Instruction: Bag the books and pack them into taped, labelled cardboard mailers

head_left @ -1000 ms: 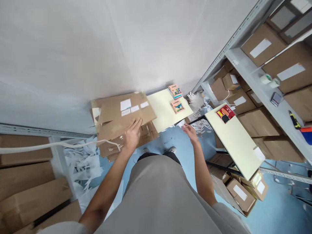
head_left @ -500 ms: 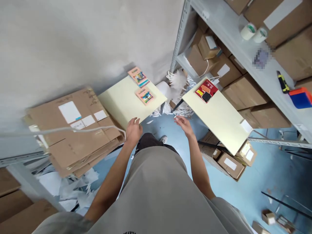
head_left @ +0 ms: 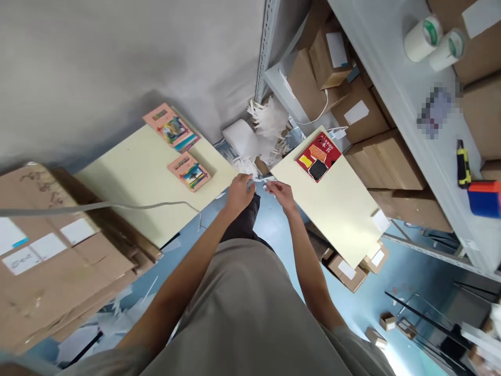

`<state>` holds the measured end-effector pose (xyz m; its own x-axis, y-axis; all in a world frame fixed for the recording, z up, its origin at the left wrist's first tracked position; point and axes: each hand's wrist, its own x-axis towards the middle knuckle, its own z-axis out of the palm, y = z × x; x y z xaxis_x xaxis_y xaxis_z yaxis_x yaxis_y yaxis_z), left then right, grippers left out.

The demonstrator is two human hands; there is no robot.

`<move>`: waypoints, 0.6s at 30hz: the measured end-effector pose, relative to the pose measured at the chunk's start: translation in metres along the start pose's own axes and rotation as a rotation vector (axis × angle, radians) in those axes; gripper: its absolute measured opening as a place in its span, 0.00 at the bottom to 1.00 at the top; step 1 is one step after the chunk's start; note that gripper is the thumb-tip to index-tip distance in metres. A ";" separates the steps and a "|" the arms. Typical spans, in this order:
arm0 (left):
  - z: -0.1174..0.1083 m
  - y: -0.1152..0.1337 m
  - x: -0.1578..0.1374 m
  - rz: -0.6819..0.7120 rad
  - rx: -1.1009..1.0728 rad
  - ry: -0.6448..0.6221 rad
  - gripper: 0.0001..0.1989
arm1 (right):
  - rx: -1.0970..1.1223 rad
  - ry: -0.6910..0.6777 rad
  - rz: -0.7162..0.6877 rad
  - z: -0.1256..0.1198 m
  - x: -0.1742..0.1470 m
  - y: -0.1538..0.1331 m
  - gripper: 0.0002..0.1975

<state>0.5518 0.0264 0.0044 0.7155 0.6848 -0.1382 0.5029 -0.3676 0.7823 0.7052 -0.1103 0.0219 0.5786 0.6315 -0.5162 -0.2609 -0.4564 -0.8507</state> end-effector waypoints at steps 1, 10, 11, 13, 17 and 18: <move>0.005 -0.002 0.020 -0.022 -0.011 -0.012 0.16 | 0.001 0.013 0.013 -0.004 0.016 -0.007 0.29; 0.051 -0.041 0.193 -0.300 -0.068 -0.043 0.15 | 0.011 0.182 0.181 -0.032 0.204 -0.032 0.21; 0.057 -0.047 0.209 -0.335 -0.076 -0.043 0.15 | 0.034 0.196 0.212 -0.033 0.231 -0.027 0.19; 0.070 -0.061 0.241 -0.405 -0.097 -0.037 0.16 | 0.086 0.228 0.289 -0.032 0.285 -0.014 0.15; 0.106 -0.094 0.298 -0.533 -0.161 -0.014 0.17 | 0.119 0.292 0.441 -0.033 0.385 0.031 0.08; 0.117 -0.106 0.311 -0.561 -0.191 -0.002 0.17 | 0.107 0.308 0.484 -0.034 0.407 0.046 0.08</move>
<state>0.7774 0.2046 -0.1918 0.3667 0.7408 -0.5629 0.7086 0.1697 0.6849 0.9546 0.1043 -0.2235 0.5678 0.1483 -0.8097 -0.6188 -0.5717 -0.5387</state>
